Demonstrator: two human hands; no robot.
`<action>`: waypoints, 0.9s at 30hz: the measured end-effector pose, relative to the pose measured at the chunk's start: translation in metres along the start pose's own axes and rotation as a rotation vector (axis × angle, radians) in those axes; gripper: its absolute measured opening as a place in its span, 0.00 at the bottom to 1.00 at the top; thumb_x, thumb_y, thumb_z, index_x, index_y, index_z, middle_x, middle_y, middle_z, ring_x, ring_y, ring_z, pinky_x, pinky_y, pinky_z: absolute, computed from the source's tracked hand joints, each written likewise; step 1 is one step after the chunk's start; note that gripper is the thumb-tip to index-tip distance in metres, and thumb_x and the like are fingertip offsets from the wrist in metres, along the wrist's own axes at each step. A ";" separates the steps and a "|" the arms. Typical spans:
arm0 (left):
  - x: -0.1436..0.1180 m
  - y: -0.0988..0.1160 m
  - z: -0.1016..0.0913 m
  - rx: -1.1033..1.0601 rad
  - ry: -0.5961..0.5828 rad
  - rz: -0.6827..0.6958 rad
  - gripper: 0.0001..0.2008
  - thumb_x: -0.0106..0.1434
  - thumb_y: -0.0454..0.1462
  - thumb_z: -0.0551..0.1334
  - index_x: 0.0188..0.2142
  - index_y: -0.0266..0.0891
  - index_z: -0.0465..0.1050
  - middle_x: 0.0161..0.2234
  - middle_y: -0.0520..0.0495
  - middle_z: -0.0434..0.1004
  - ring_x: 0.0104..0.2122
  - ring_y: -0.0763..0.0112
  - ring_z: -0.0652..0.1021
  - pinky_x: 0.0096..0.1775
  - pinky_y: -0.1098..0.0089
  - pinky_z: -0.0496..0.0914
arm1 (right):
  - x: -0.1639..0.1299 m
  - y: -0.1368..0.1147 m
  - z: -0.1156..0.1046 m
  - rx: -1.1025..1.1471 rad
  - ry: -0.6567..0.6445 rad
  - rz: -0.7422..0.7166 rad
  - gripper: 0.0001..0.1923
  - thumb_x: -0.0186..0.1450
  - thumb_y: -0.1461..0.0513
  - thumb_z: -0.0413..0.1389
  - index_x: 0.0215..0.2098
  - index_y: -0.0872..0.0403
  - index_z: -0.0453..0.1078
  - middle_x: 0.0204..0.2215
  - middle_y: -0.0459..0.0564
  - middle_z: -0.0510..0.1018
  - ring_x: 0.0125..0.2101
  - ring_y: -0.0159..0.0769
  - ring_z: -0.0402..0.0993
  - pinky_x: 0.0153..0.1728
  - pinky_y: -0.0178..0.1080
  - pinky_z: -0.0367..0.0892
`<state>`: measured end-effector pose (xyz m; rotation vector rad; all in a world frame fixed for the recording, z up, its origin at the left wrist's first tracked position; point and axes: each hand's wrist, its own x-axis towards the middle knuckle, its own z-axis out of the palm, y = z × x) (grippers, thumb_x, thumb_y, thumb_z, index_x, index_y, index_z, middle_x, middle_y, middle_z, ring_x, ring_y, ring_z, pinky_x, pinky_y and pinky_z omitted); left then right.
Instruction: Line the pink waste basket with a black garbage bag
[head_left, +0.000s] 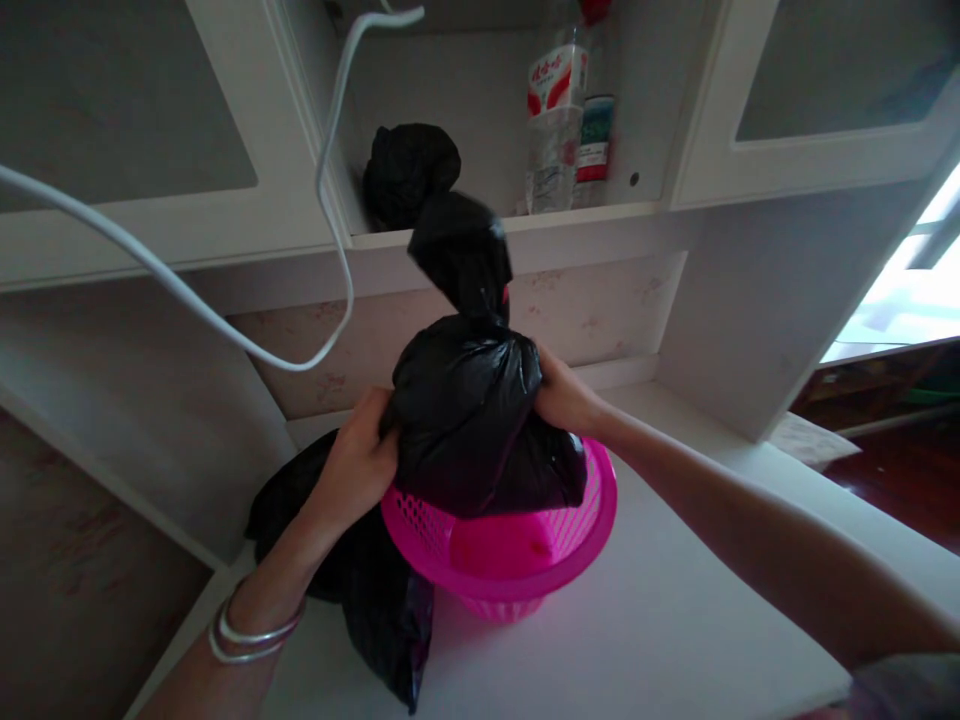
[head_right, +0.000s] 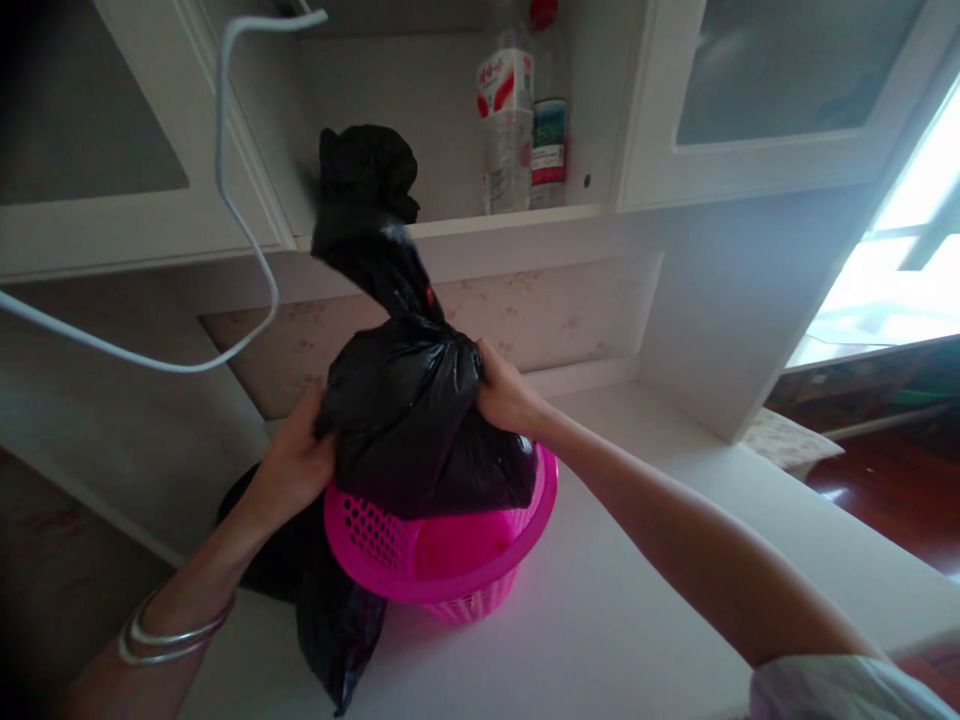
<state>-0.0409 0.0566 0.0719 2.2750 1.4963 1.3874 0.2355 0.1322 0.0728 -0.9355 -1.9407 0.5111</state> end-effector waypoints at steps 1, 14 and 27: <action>0.001 0.002 0.000 0.008 0.094 -0.033 0.09 0.70 0.38 0.57 0.45 0.39 0.74 0.43 0.42 0.79 0.48 0.55 0.80 0.54 0.54 0.73 | 0.000 -0.001 0.001 0.036 0.041 -0.007 0.18 0.66 0.62 0.51 0.54 0.56 0.64 0.53 0.59 0.78 0.55 0.47 0.73 0.60 0.52 0.66; 0.021 0.012 0.011 -0.066 0.275 -0.043 0.12 0.70 0.38 0.56 0.48 0.38 0.73 0.46 0.43 0.80 0.47 0.59 0.79 0.53 0.58 0.73 | -0.015 -0.003 0.012 -0.047 -0.336 -0.033 0.17 0.62 0.67 0.56 0.49 0.56 0.77 0.49 0.55 0.85 0.49 0.49 0.81 0.54 0.48 0.75; 0.015 -0.005 -0.010 0.110 -0.345 0.054 0.15 0.62 0.32 0.59 0.45 0.42 0.82 0.51 0.41 0.83 0.52 0.53 0.81 0.59 0.54 0.73 | -0.028 -0.017 0.017 -0.456 -0.635 0.089 0.18 0.56 0.56 0.68 0.42 0.56 0.79 0.37 0.63 0.84 0.41 0.60 0.82 0.35 0.49 0.72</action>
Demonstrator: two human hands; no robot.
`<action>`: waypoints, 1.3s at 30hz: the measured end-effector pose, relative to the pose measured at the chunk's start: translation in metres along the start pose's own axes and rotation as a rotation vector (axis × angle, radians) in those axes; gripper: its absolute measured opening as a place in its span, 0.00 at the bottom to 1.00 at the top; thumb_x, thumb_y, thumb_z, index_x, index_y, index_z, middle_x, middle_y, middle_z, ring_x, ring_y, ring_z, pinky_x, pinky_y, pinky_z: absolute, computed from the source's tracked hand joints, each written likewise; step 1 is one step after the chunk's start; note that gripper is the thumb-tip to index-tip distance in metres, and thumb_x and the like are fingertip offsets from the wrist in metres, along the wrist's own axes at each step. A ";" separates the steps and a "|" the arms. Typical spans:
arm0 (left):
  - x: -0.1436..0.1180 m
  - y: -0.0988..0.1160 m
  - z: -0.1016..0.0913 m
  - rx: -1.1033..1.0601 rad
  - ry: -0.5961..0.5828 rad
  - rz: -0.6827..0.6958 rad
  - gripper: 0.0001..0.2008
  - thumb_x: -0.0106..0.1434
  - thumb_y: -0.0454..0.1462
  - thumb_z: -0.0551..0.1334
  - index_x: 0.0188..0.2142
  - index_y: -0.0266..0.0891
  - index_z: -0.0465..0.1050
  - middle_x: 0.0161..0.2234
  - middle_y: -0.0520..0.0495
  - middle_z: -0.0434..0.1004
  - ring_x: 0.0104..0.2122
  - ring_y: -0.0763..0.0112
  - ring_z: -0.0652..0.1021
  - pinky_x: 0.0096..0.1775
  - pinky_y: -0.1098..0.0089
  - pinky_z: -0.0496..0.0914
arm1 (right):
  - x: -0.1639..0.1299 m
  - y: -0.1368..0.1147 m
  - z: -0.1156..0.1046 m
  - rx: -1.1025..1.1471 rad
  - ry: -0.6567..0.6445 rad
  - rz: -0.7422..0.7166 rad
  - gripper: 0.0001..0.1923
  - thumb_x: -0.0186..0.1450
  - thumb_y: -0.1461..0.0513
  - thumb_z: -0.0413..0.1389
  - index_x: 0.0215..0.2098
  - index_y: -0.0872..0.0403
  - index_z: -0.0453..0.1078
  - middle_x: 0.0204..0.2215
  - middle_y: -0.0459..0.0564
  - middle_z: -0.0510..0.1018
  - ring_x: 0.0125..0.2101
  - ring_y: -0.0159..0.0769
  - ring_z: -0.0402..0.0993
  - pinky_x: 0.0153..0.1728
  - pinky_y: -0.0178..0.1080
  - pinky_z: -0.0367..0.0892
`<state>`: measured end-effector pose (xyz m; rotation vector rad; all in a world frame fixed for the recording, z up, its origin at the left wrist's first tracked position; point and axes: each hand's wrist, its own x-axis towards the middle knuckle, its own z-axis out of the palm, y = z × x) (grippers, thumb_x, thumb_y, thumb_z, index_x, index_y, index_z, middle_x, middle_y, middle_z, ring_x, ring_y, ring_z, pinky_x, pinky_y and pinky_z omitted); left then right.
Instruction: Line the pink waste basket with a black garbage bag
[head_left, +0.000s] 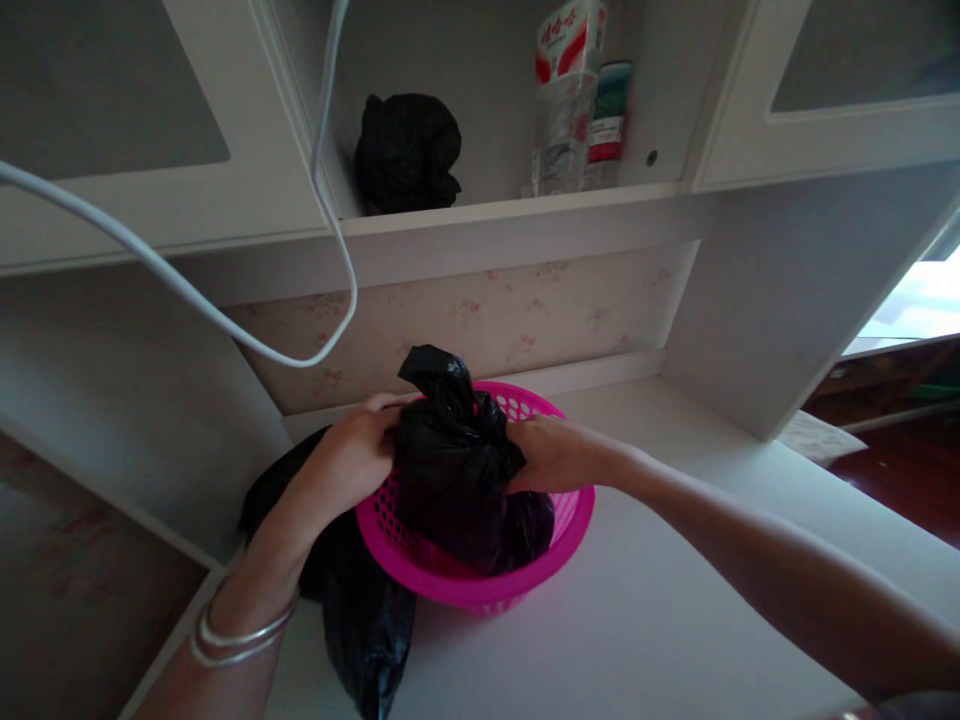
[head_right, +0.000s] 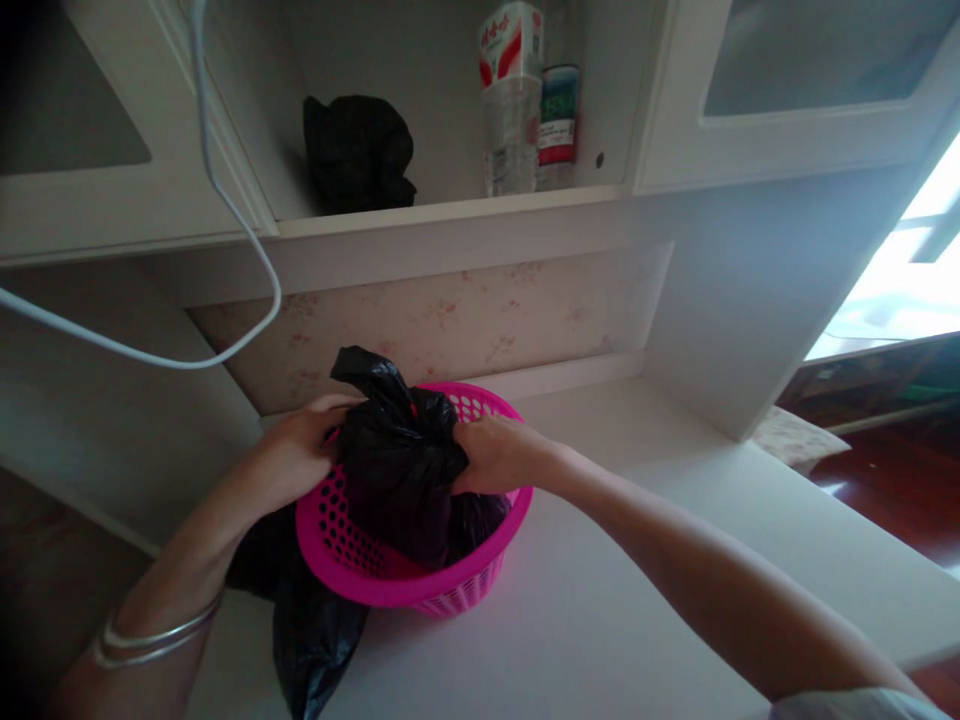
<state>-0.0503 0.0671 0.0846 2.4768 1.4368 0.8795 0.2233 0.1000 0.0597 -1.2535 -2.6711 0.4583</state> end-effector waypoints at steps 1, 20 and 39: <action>-0.006 0.010 -0.006 0.060 0.066 -0.010 0.14 0.65 0.33 0.58 0.45 0.43 0.81 0.51 0.42 0.83 0.51 0.54 0.82 0.58 0.55 0.73 | 0.001 0.000 0.000 0.012 -0.011 -0.002 0.18 0.56 0.55 0.69 0.42 0.56 0.79 0.37 0.62 0.84 0.41 0.60 0.82 0.36 0.49 0.72; -0.019 0.042 0.051 0.176 -0.180 -0.089 0.09 0.68 0.30 0.66 0.47 0.39 0.77 0.51 0.46 0.74 0.48 0.56 0.82 0.53 0.54 0.76 | -0.021 -0.019 -0.004 0.207 -0.083 -0.005 0.19 0.67 0.58 0.64 0.56 0.53 0.77 0.36 0.48 0.86 0.34 0.36 0.80 0.32 0.36 0.62; -0.030 0.015 0.020 0.349 -0.008 -0.022 0.09 0.69 0.28 0.60 0.35 0.35 0.79 0.42 0.40 0.81 0.44 0.51 0.81 0.55 0.44 0.72 | -0.082 0.014 -0.010 -0.055 0.279 -0.048 0.12 0.75 0.62 0.48 0.36 0.54 0.70 0.50 0.57 0.75 0.48 0.45 0.76 0.49 0.48 0.70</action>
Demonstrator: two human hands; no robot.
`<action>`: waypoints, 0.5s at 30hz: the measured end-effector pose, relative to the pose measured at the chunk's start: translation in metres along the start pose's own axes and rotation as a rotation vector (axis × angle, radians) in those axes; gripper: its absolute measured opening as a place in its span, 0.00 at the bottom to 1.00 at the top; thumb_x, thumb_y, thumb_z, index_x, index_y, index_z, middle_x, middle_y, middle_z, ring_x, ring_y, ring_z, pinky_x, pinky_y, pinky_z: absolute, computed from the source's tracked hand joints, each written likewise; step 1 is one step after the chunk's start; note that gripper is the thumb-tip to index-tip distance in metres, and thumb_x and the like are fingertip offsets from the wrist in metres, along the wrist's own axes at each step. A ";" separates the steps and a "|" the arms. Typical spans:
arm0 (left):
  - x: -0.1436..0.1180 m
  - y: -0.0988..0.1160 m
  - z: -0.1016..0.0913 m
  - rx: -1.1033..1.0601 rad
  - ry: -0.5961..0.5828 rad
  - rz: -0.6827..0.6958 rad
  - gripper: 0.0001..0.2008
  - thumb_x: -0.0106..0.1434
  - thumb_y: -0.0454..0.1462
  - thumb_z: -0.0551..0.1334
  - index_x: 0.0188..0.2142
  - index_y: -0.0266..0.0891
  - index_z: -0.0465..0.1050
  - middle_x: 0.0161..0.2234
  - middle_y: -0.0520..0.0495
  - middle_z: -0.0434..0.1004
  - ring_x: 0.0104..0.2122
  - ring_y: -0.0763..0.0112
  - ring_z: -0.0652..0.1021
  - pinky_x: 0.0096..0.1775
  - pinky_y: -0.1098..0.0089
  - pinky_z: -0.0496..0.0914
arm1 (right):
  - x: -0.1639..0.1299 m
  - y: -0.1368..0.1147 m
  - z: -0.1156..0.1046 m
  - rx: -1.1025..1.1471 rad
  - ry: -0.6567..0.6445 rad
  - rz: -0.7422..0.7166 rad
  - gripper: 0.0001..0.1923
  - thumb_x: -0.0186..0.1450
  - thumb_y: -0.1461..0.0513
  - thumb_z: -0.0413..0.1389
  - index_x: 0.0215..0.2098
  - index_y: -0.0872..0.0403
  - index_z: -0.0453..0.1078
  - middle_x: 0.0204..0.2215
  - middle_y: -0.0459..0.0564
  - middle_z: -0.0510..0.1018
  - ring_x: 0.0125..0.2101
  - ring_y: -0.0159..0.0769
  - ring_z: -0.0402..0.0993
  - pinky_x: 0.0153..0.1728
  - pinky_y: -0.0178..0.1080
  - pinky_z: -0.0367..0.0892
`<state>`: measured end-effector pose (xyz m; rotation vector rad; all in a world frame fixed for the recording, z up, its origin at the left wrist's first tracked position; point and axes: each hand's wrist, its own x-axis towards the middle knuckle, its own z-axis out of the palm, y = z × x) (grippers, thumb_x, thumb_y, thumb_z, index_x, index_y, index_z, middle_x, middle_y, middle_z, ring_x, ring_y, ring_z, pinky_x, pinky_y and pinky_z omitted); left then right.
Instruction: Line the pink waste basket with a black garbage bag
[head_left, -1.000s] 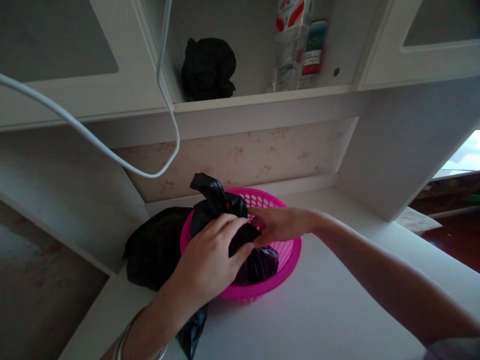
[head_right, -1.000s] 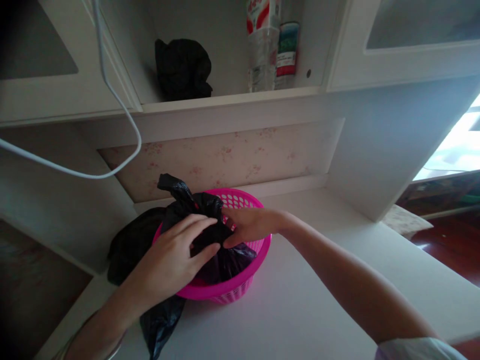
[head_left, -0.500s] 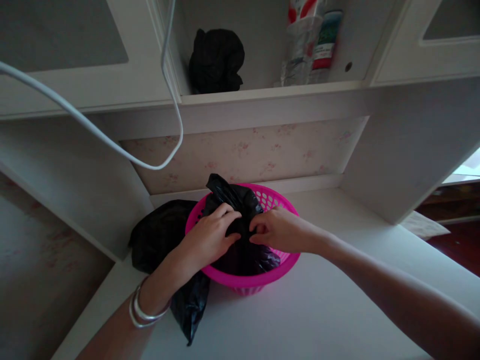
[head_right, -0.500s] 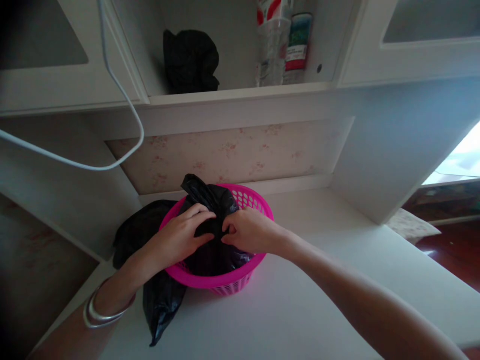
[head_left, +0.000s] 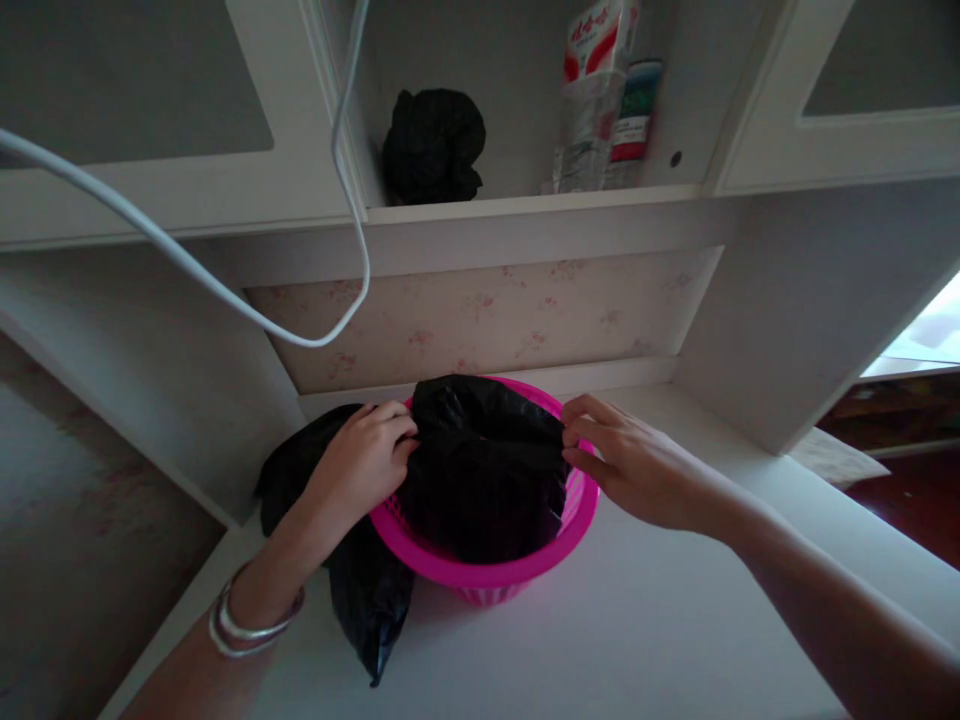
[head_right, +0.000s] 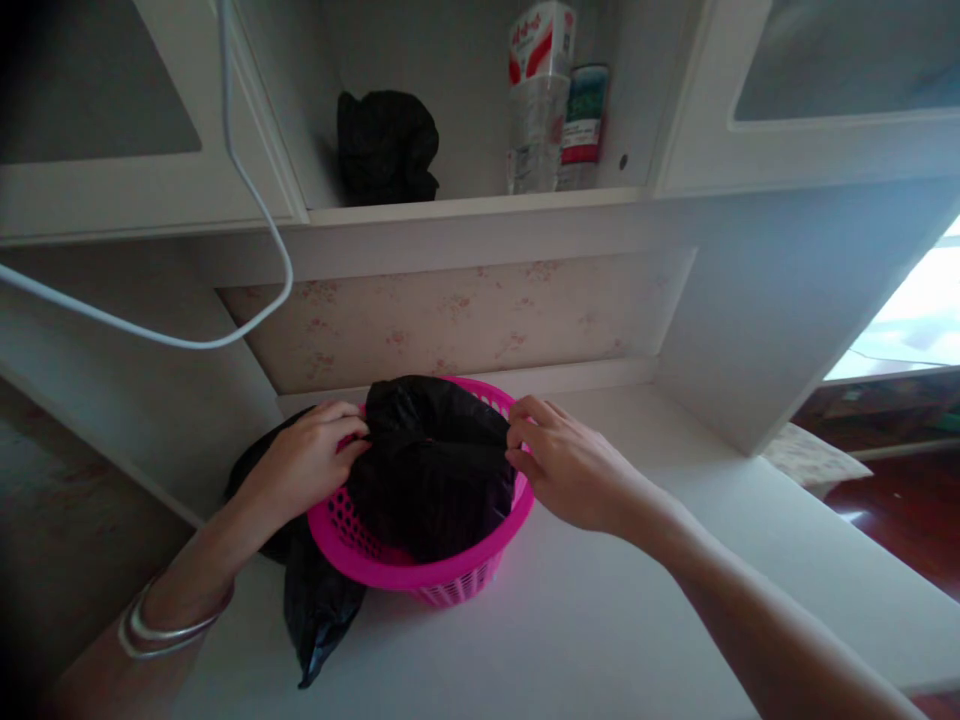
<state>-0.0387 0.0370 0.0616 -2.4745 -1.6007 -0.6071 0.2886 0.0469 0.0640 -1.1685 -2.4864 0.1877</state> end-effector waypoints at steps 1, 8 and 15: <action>-0.002 -0.001 -0.003 0.001 0.006 -0.008 0.09 0.69 0.29 0.60 0.35 0.35 0.79 0.41 0.40 0.81 0.44 0.51 0.81 0.56 0.44 0.72 | -0.003 0.002 0.000 0.008 0.029 0.011 0.12 0.76 0.62 0.47 0.37 0.53 0.70 0.52 0.58 0.74 0.50 0.46 0.75 0.51 0.49 0.71; -0.002 0.041 -0.005 -0.276 -0.017 -0.064 0.22 0.68 0.39 0.66 0.60 0.36 0.72 0.53 0.41 0.82 0.53 0.57 0.80 0.57 0.57 0.73 | 0.008 -0.030 0.017 0.017 0.130 -0.093 0.26 0.70 0.50 0.62 0.61 0.54 0.70 0.59 0.60 0.77 0.59 0.54 0.73 0.61 0.58 0.69; 0.002 0.042 0.007 -0.247 -0.058 -0.044 0.12 0.70 0.44 0.66 0.50 0.43 0.80 0.41 0.48 0.84 0.44 0.59 0.82 0.50 0.58 0.73 | 0.025 -0.042 0.023 0.052 -0.049 -0.087 0.19 0.70 0.68 0.55 0.58 0.54 0.75 0.51 0.55 0.82 0.50 0.51 0.81 0.49 0.50 0.75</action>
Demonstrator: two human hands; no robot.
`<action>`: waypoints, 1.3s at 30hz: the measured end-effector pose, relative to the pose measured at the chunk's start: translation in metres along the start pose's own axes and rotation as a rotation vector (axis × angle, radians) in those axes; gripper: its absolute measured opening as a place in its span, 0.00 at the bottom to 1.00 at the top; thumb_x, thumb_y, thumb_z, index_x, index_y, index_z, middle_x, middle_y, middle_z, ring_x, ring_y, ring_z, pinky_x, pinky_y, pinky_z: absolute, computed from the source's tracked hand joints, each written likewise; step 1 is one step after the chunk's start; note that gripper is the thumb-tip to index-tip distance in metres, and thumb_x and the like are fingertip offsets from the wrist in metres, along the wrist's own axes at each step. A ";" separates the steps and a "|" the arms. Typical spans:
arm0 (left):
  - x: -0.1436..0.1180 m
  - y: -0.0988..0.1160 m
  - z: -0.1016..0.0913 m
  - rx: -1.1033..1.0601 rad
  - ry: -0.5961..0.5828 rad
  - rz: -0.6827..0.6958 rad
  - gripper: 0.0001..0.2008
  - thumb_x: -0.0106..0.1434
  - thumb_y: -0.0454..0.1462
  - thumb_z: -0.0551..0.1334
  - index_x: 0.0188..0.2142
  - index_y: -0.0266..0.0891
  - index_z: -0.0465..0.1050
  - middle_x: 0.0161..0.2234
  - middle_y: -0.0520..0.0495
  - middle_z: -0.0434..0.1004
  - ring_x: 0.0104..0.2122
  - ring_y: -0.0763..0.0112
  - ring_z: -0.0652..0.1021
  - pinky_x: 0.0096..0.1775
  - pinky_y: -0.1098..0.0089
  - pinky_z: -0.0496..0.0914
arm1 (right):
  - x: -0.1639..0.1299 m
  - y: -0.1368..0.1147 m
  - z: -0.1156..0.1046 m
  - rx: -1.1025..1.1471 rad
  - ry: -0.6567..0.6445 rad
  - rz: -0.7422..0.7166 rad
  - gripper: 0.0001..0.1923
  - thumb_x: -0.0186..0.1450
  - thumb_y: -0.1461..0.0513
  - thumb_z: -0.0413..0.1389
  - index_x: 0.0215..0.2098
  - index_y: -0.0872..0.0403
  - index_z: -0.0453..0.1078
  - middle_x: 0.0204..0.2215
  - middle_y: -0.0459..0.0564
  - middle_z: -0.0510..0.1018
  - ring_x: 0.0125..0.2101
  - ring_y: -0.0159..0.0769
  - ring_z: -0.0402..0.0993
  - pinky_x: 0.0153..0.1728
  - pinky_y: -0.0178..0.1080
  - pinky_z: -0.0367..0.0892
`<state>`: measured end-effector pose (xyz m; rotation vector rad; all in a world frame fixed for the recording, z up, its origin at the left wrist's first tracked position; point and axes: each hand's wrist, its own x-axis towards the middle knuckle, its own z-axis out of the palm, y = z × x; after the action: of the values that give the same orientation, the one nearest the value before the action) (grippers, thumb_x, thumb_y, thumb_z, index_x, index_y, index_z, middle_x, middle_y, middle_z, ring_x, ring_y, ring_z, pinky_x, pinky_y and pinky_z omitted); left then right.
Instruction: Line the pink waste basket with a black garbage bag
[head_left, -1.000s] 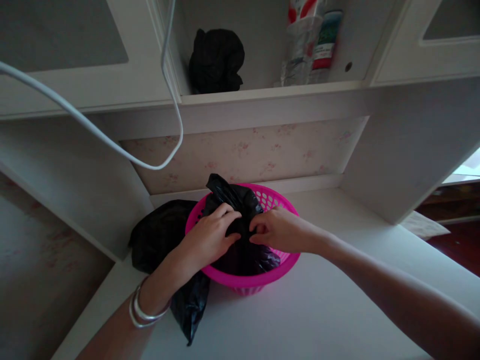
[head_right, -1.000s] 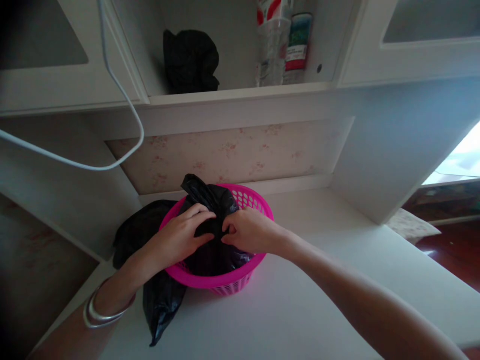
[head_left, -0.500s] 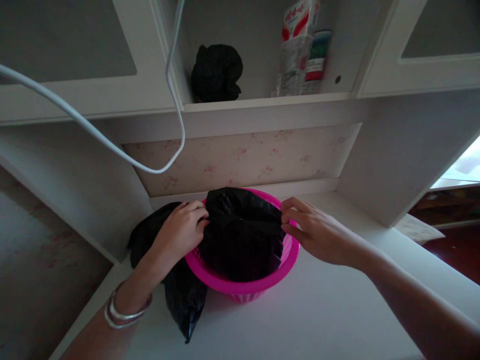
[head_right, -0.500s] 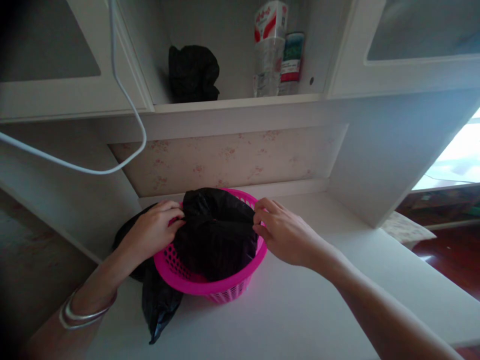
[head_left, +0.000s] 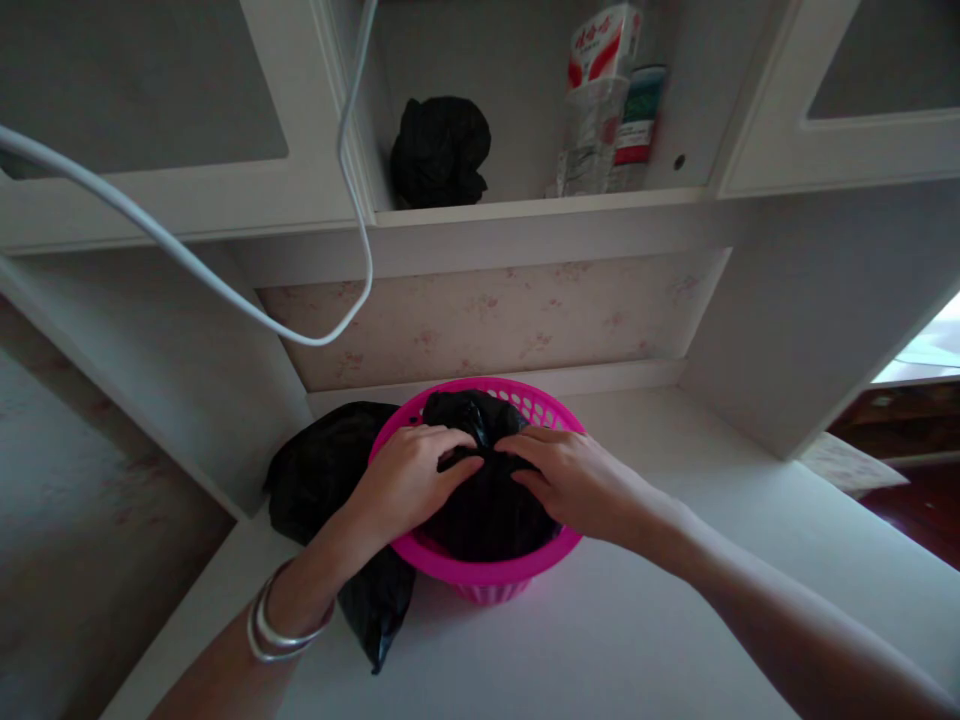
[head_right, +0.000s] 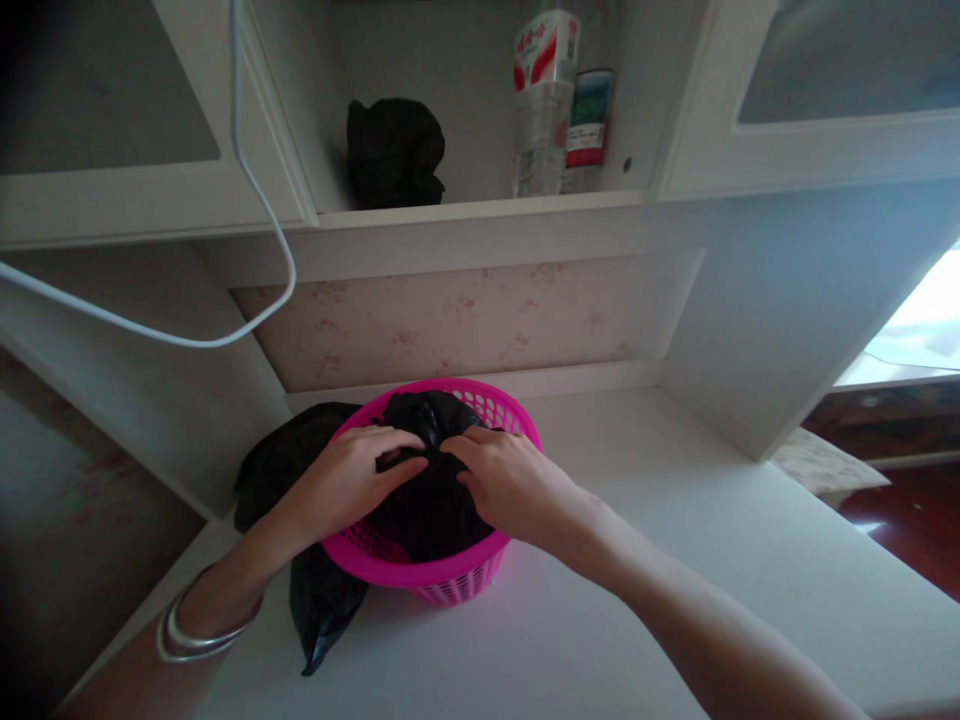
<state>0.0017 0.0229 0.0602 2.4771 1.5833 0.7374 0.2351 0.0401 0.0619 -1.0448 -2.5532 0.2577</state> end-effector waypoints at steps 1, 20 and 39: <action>-0.001 -0.004 -0.002 0.019 0.017 0.046 0.08 0.72 0.41 0.64 0.45 0.43 0.81 0.41 0.48 0.84 0.43 0.60 0.82 0.50 0.59 0.72 | -0.002 0.002 -0.003 0.006 0.012 0.004 0.18 0.71 0.69 0.53 0.56 0.53 0.76 0.49 0.54 0.84 0.48 0.49 0.82 0.47 0.48 0.75; -0.013 0.001 -0.028 -0.229 0.290 -0.087 0.29 0.70 0.53 0.62 0.63 0.40 0.68 0.62 0.40 0.75 0.61 0.56 0.75 0.63 0.53 0.67 | -0.028 0.010 -0.008 0.091 0.349 0.075 0.24 0.69 0.54 0.63 0.61 0.49 0.71 0.53 0.56 0.81 0.53 0.50 0.78 0.55 0.54 0.71; -0.091 -0.026 -0.068 -0.271 0.979 -0.358 0.03 0.66 0.38 0.62 0.38 0.50 0.69 0.43 0.56 0.76 0.50 0.56 0.79 0.51 0.47 0.75 | -0.085 0.044 -0.021 0.842 1.482 0.185 0.15 0.48 0.69 0.70 0.29 0.47 0.74 0.31 0.44 0.74 0.34 0.37 0.72 0.39 0.43 0.73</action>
<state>-0.0817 -0.0562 0.0798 1.5931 1.8852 2.0974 0.3271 0.0117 0.0448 -0.6500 -0.8615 0.3569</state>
